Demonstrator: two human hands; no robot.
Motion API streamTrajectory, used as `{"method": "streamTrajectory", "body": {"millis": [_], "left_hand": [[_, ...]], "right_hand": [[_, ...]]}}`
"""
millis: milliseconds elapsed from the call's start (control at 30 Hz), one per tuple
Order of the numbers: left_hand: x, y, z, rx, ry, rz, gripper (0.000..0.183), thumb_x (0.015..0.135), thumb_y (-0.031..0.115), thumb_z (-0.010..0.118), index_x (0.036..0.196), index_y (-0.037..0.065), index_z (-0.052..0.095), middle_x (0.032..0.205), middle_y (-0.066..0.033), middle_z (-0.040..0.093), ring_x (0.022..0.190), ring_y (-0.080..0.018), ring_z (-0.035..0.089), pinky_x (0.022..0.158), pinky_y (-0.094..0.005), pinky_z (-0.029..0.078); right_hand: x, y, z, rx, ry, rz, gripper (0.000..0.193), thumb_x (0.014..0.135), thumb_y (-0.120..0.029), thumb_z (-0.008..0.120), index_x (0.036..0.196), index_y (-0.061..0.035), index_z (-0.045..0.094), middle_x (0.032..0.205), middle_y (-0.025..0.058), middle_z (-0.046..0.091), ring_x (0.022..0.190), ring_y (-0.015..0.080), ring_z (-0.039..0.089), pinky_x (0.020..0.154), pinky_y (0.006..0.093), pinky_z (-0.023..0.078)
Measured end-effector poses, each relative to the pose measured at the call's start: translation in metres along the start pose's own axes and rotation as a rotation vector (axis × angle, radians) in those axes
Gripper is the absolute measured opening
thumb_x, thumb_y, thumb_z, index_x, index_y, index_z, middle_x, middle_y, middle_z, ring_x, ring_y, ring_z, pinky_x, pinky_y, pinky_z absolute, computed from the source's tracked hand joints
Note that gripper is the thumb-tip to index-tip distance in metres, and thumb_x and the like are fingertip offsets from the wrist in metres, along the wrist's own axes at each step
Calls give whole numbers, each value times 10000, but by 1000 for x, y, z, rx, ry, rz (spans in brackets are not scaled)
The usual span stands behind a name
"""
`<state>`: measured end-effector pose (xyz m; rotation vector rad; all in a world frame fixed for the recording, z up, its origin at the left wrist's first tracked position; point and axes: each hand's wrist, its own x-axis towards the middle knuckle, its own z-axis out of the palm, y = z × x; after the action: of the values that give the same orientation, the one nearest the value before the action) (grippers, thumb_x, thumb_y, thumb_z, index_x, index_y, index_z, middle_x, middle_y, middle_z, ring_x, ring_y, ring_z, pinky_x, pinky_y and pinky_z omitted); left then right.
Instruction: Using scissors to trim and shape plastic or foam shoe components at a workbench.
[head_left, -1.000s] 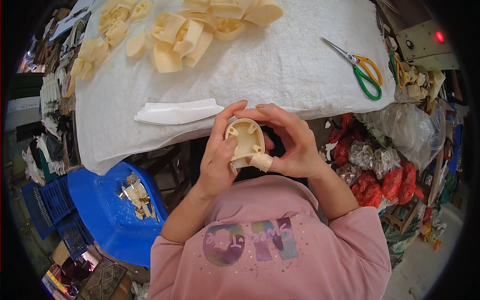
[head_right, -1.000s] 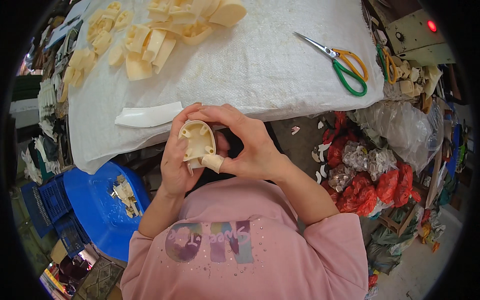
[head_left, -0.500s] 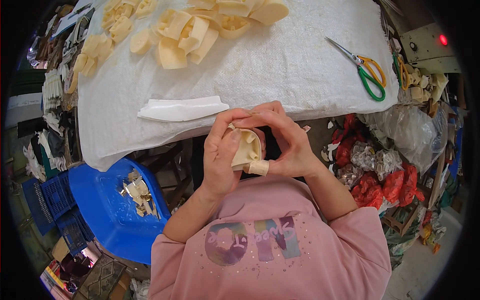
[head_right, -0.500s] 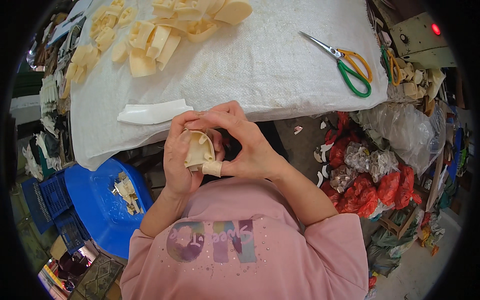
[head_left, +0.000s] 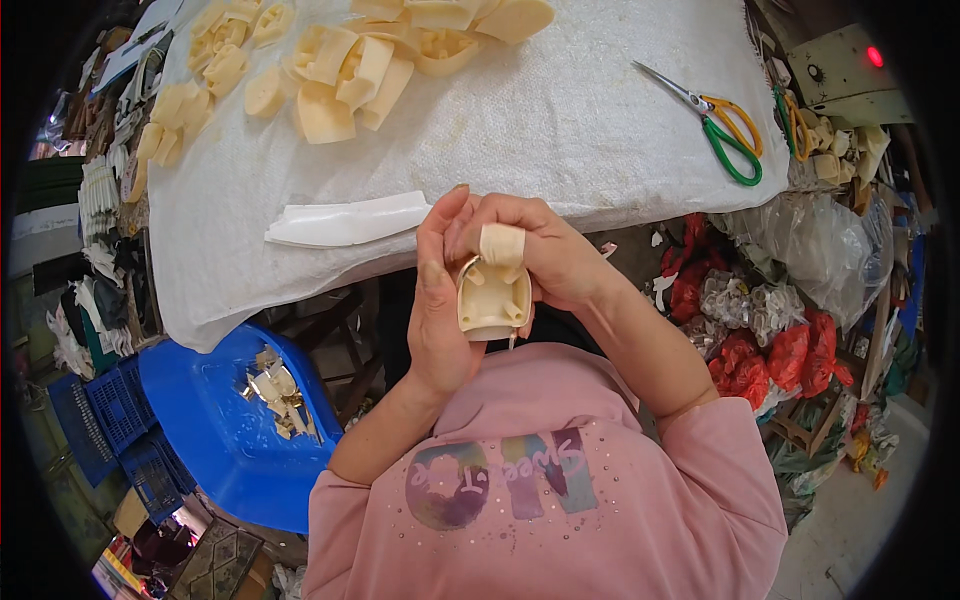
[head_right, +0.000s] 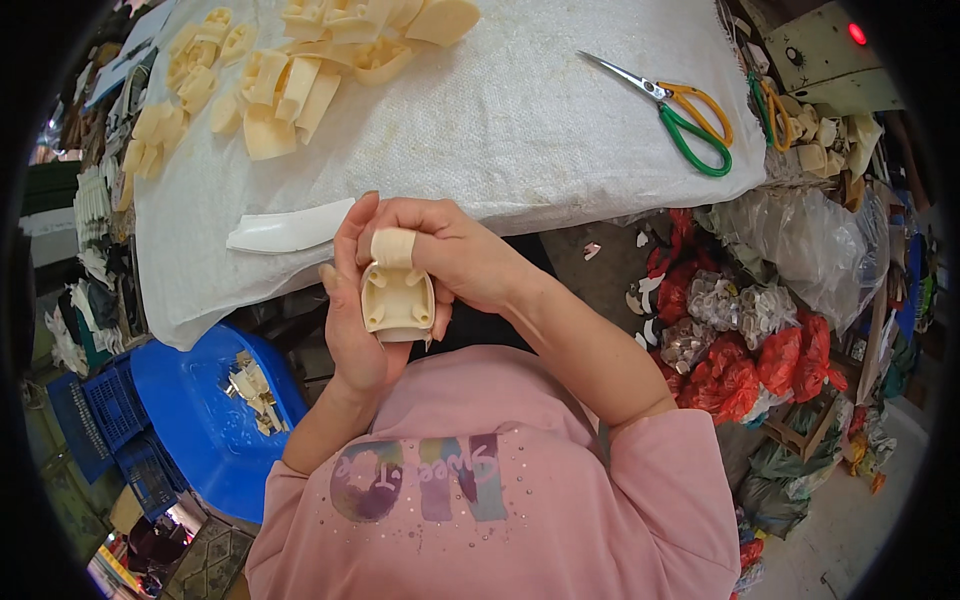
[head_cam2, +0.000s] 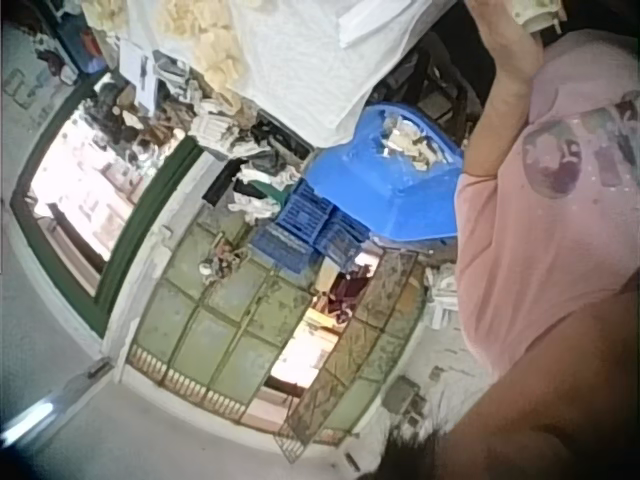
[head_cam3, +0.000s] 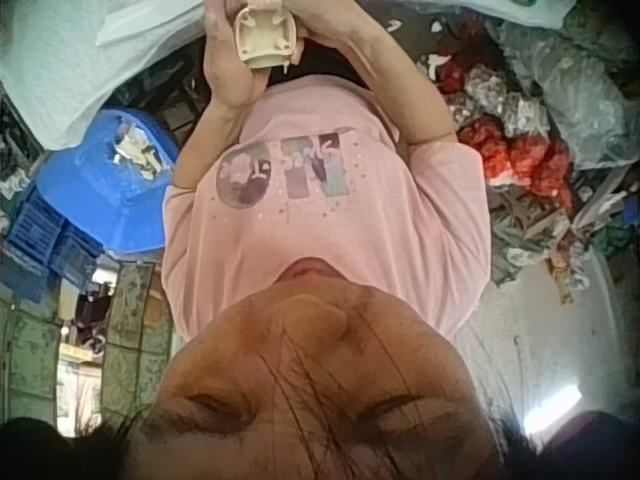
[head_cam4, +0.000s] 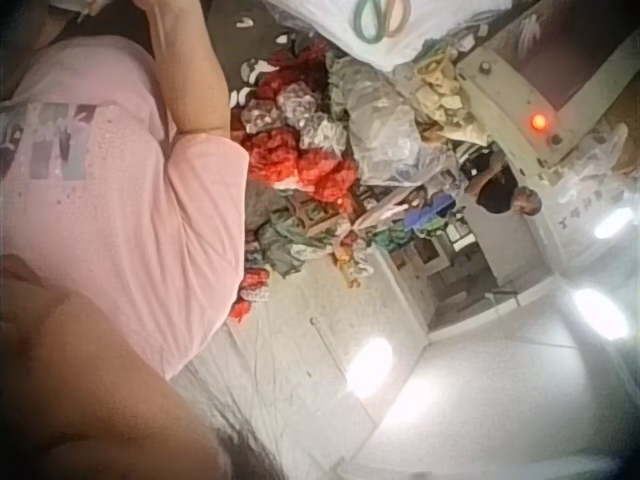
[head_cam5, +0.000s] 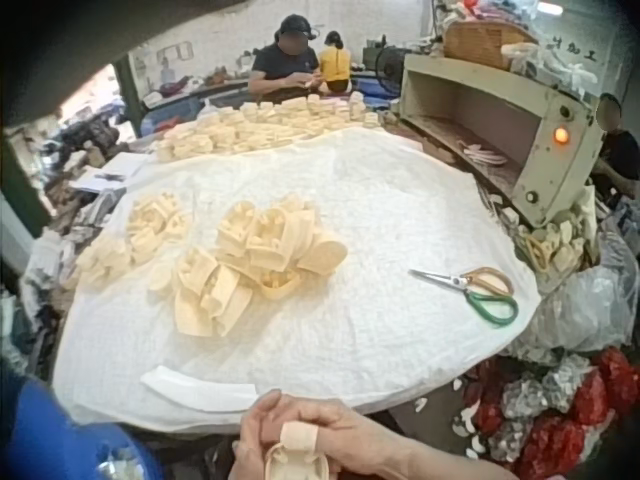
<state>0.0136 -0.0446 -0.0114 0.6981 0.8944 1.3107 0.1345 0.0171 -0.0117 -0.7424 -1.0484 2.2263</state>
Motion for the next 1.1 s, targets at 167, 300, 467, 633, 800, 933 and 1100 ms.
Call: {"method": "streamTrajectory", "body": {"millis": [167, 300, 467, 633, 800, 933, 1100], "left_hand": [[-6, 6, 4, 89, -5, 27, 643, 934, 513, 370, 1364, 50, 252, 1082, -120, 505, 899, -169, 568, 633, -274, 524], [-6, 5, 5, 44, 90, 67, 496, 962, 335, 432, 1314, 9, 307, 1056, -111, 516, 858, -107, 543, 702, -205, 451], [-1, 4, 9, 22, 176, 142, 405, 961, 250, 422, 1286, 20, 349, 985, -83, 534, 854, -95, 540, 715, -213, 454], [-2, 1, 8, -60, 174, 179, 349, 964, 224, 399, 1255, 31, 390, 981, -78, 538, 867, -102, 549, 742, -235, 464], [-1, 2, 6, -103, 188, 123, 346, 958, 282, 380, 1217, 54, 405, 1040, -80, 508, 957, -150, 527, 817, -288, 457], [-4, -8, 7, -124, 174, 195, 328, 957, 263, 389, 1211, 55, 402, 1031, -73, 504, 950, -152, 527, 816, -286, 454], [-3, -6, -2, -242, 7, 18, 449, 917, 272, 482, 1301, 122, 305, 1097, -81, 498, 995, -169, 535, 817, -298, 476]], "right_hand": [[-5, 12, -1, -139, -88, -199, 163, 892, -175, 516, 968, -46, 580, 1125, 82, 499, 825, 109, 586, 432, 215, 540], [-5, 32, -1, -491, 10, -561, 262, 948, -216, 456, 1128, -43, 535, 1084, 110, 511, 967, 213, 546, 796, 288, 465], [-14, 37, 14, -560, 175, -612, 382, 956, -195, 405, 1308, -48, 401, 1142, 154, 494, 1034, 304, 510, 921, 369, 390], [-18, 42, 16, -545, 234, -512, 444, 961, -220, 398, 1371, -56, 346, 1246, 160, 451, 1137, 289, 456, 982, 372, 339], [-17, 40, 16, -90, 61, -407, 441, 942, -186, 409, 1349, -20, 369, 1262, 149, 441, 1154, 275, 436, 998, 363, 323], [-13, 38, 13, -529, 128, -664, 394, 936, -176, 415, 1297, -21, 430, 1210, 143, 470, 1112, 264, 464, 974, 352, 346], [-15, 36, 11, -518, 269, -605, 355, 931, -144, 421, 1266, -33, 464, 1106, 121, 508, 1043, 247, 506, 923, 319, 383]]}}
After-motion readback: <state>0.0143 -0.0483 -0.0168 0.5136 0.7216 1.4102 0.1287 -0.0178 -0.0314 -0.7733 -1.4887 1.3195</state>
